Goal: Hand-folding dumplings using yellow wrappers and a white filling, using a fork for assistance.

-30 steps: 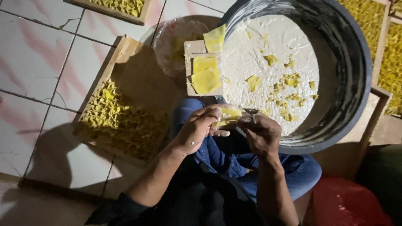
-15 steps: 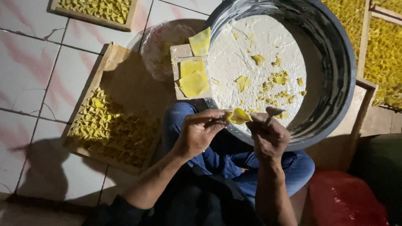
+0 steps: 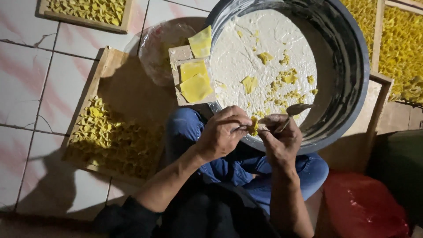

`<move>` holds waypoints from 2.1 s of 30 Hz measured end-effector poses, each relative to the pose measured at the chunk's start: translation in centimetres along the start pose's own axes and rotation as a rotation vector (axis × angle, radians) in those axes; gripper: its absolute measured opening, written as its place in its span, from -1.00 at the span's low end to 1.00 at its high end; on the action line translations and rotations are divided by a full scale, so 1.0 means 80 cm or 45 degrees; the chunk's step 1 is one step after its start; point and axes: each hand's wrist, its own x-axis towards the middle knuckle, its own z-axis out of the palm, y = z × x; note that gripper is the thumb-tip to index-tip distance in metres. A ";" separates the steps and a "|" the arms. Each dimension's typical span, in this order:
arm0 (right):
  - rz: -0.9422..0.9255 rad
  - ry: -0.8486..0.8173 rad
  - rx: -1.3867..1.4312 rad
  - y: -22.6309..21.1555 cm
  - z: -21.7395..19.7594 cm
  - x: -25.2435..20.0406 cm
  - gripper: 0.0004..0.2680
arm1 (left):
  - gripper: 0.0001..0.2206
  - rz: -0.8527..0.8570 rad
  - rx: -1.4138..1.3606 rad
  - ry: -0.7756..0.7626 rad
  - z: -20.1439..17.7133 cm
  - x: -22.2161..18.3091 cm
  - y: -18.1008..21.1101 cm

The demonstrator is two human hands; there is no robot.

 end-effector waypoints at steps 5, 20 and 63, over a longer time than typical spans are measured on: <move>0.254 -0.189 0.037 -0.016 -0.010 0.004 -0.66 | -0.87 -0.223 -0.598 0.074 -0.001 -0.011 -0.024; 0.451 -0.189 -0.532 0.029 -0.040 -0.047 -0.78 | -0.89 -0.322 -0.548 0.473 -0.032 -0.054 -0.048; -0.042 0.288 -0.656 0.152 -0.140 -0.042 -0.82 | -0.94 -0.891 0.870 0.851 -0.270 -0.284 -0.294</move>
